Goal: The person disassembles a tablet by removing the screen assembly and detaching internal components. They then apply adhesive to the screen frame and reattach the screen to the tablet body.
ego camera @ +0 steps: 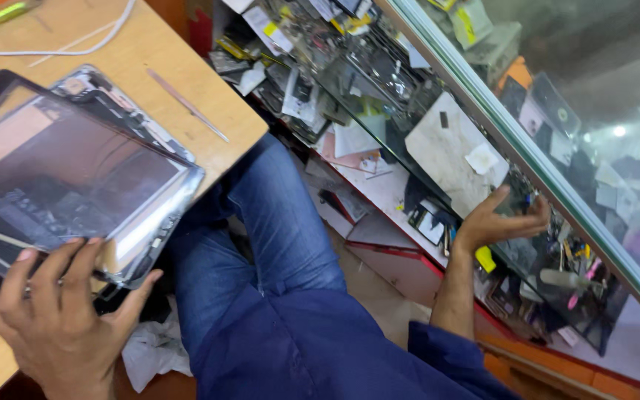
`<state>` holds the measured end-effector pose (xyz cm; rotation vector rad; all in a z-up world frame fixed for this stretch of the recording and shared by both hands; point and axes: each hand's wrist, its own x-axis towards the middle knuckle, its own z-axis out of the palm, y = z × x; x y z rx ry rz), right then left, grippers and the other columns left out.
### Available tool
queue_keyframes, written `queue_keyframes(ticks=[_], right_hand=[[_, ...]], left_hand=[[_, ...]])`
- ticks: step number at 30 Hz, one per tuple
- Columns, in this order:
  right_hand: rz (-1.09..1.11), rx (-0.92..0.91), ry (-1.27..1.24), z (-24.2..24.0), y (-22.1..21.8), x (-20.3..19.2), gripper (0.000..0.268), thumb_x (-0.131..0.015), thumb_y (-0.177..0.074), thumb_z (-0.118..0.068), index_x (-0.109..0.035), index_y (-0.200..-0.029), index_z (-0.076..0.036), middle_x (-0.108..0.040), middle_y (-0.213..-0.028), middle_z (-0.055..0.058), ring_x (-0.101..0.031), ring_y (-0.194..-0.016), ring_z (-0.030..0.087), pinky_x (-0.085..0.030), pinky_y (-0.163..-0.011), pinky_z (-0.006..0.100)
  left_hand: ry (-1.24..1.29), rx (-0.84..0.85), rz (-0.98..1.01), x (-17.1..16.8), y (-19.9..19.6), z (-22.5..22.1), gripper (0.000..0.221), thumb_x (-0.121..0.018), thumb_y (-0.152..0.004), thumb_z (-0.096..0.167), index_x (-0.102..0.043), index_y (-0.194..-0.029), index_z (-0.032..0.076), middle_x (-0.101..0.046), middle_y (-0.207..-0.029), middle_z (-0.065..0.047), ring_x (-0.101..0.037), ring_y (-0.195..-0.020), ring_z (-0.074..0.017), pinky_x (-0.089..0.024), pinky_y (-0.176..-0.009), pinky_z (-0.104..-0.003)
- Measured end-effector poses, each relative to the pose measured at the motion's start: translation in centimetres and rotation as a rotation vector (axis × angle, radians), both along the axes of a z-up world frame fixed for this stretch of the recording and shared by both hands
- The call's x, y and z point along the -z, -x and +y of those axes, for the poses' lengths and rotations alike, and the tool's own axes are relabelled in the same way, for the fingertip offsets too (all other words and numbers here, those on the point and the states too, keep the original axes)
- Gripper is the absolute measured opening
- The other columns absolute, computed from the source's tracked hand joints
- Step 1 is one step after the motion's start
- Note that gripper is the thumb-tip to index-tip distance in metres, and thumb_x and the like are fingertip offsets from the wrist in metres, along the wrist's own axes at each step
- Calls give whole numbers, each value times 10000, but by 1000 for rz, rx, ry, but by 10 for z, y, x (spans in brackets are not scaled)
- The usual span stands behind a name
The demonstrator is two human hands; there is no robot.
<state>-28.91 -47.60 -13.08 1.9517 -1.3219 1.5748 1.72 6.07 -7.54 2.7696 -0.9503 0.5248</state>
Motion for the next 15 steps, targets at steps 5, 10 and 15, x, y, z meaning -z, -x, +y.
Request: queue_keyframes(ticks=[5, 10, 15], right_hand=[[85, 332, 4, -61, 47, 3, 767, -800, -964, -308, -386, -1407, 162, -490, -1328, 281, -472, -1241, 450, -307, -1061, 641], [-104, 593, 209, -22, 118, -6, 374, -729, -901, -205, -560, -1203, -63, -587, -1194, 124, -594, -1140, 311, -483, -1002, 513], [-181, 635, 13, 15, 149, -3, 462, -752, -999, -278, -477, -1280, -34, -531, -1216, 155, -583, -1112, 335, -488, -903, 496]], left_hand=[[260, 83, 262, 4, -2, 6, 646, -774, -969, 576, -595, -1349, 86, -568, -1391, -91, -445, -1399, -290, -364, -1225, -406], [317, 26, 411, -6, -5, -7, 707, -762, -870, 603, -589, -1321, 86, -551, -1372, -98, -481, -1344, -313, -368, -1183, -501], [167, 6, 117, -4, 7, -8, 715, -885, -824, 566, -656, -1328, 114, -592, -1379, -61, -433, -1431, -311, -244, -1315, -611]])
